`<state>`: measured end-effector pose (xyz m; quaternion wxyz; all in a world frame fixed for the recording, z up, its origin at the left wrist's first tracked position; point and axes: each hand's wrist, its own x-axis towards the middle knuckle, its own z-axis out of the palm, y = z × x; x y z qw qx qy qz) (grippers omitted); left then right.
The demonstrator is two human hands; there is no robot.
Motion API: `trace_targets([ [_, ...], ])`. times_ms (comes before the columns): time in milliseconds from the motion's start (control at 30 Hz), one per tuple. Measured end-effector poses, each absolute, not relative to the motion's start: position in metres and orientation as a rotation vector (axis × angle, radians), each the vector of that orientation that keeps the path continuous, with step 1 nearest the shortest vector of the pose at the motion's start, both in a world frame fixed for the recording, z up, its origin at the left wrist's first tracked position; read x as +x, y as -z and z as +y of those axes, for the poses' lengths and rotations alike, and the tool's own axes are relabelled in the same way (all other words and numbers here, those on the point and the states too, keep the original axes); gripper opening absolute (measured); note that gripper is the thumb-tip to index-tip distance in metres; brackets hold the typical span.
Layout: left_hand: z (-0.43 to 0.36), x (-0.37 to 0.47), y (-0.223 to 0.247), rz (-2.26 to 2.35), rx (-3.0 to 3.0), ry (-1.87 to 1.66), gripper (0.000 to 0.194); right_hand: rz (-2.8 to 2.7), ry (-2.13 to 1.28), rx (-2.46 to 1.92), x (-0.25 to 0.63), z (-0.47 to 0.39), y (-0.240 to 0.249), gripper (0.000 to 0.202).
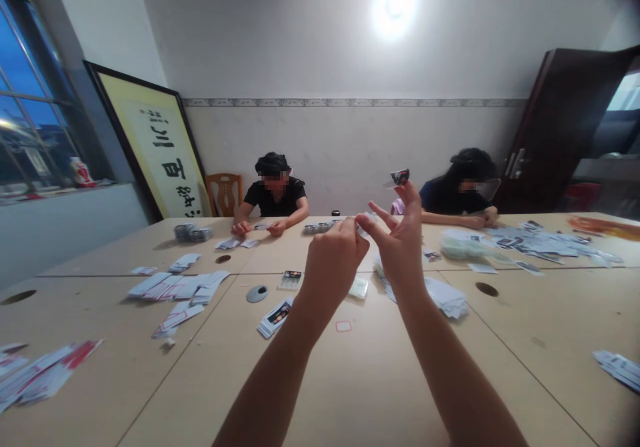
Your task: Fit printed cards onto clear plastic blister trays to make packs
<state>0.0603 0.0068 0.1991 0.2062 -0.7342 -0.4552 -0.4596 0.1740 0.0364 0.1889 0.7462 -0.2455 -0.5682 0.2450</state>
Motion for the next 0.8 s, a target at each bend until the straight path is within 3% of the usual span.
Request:
trace_targets([
  [233,0.006,0.059,-0.2,-1.268,-2.045,1.264,0.024,-1.256,-0.48,-0.523,0.175,0.036,-0.188,0.087],
  [500,-0.01,0.037,-0.216,-1.185,-2.301,1.528,0.031,-1.304,-0.815,-0.417,0.184,0.037,-0.197,0.093],
  [700,-0.006,0.026,-0.215,-1.19,-2.168,1.82,0.039,-1.041,-1.333,-0.112,0.18,0.039,-0.2,0.057],
  [800,-0.005,0.026,-0.214,-1.181,-2.15,1.975,0.042,-0.974,-1.508,-0.054,0.179,0.038,-0.201,0.049],
])
